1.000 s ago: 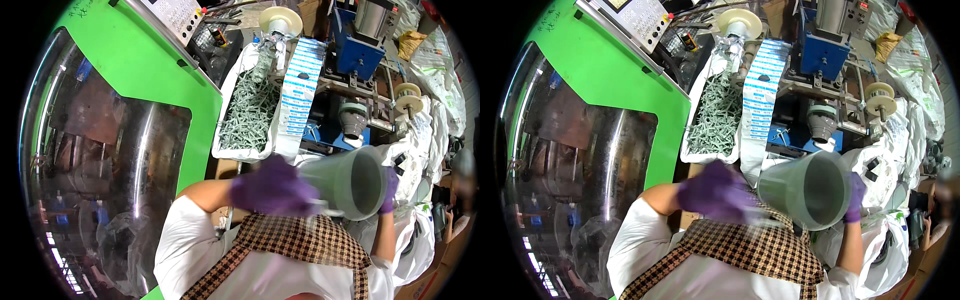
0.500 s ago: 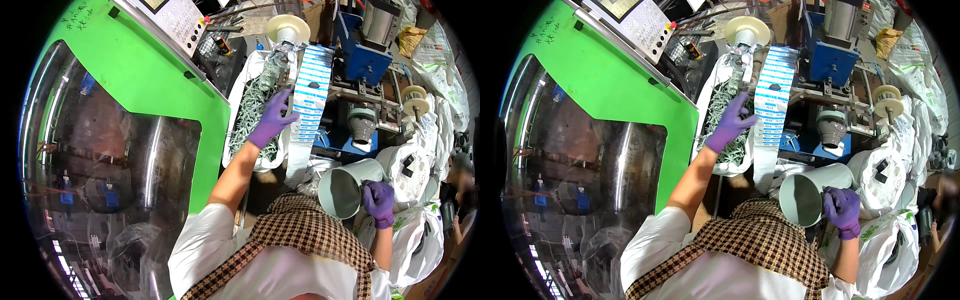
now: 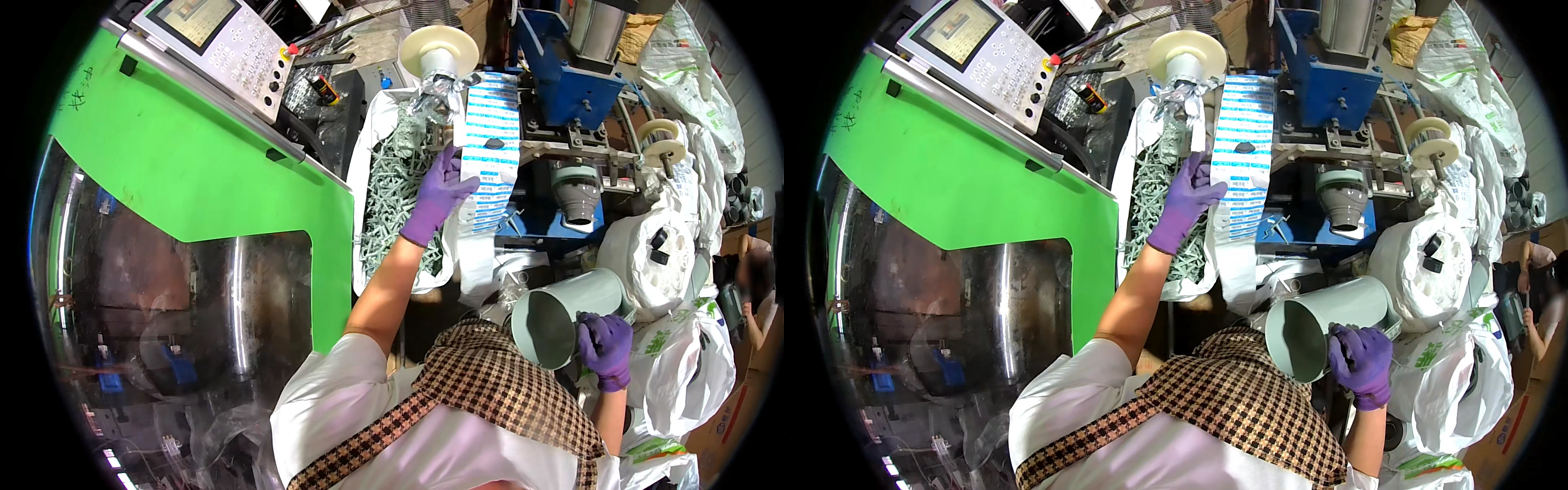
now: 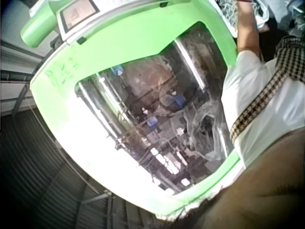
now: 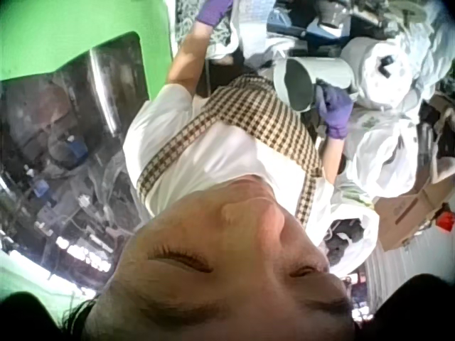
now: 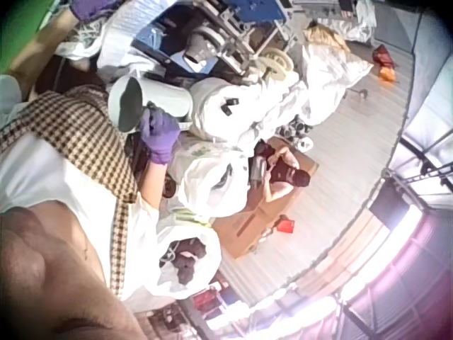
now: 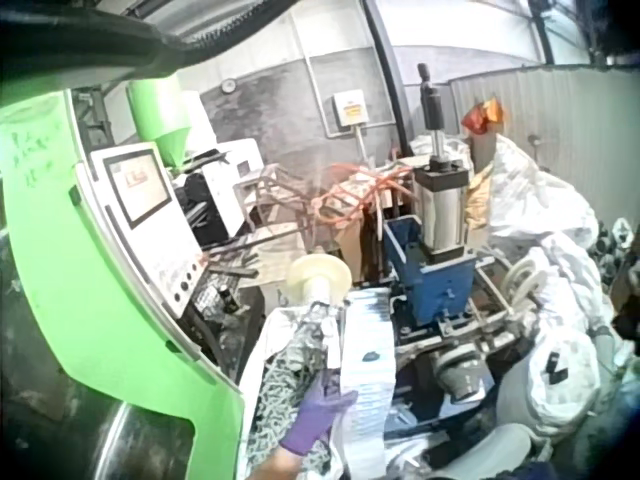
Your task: The person assembles light green electric kettles by hand. They retrieve the kettle base and lid from large white sacks, place the base on a workbench, and secure the lid onto the body. The person then places the assembled unit into a sack and repeats the process with another unit.
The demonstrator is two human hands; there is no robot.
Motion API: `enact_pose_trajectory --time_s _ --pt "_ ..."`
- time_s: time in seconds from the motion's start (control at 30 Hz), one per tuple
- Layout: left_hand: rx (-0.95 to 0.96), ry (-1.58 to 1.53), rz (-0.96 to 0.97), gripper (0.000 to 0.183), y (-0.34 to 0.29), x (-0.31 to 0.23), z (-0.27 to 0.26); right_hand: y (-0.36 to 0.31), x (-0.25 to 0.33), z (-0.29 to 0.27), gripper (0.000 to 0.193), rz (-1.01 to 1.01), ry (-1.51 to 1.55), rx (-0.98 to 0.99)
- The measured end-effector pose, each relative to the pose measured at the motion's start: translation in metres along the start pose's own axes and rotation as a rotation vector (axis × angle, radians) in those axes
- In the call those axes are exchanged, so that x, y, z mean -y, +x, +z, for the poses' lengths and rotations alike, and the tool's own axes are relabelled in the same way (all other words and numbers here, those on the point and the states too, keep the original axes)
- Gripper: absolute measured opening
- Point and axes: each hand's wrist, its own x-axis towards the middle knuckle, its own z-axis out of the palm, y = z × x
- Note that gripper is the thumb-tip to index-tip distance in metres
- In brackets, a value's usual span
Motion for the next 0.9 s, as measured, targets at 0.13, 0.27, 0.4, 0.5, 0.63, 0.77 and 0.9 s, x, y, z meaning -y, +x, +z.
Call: enact_pose_trajectory --time_s 0.13,0.27,0.4,0.5,0.63,0.77,0.9 --pt "0.054 0.120 -0.105 0.068 0.006 -0.007 -0.006 0.001 -0.001 -0.003 0.014 -0.052 0.001 -0.042" --pt "0.124 0.223 -0.181 0.068 -0.001 -0.027 0.021 0.007 -0.011 -0.002 0.015 -0.140 0.005 -0.106" --pt "0.008 0.397 0.050 0.053 0.021 -0.005 0.022 0.015 -0.020 -0.008 0.020 -0.247 0.015 -0.029" --pt "-0.170 0.449 0.185 0.044 0.023 -0.002 0.040 0.022 -0.020 -0.018 0.019 -0.307 -0.001 0.003" --pt "-0.162 0.360 0.069 0.033 0.024 0.001 0.037 0.025 -0.029 -0.020 0.020 -0.430 0.035 -0.022" --pt "-0.168 0.289 0.122 0.024 0.006 0.011 0.031 0.024 -0.034 -0.020 0.020 -0.483 0.064 -0.048" --pt "-0.249 0.168 0.193 0.021 -0.025 0.008 0.050 0.025 -0.023 -0.034 0.020 -0.508 -0.047 0.102"
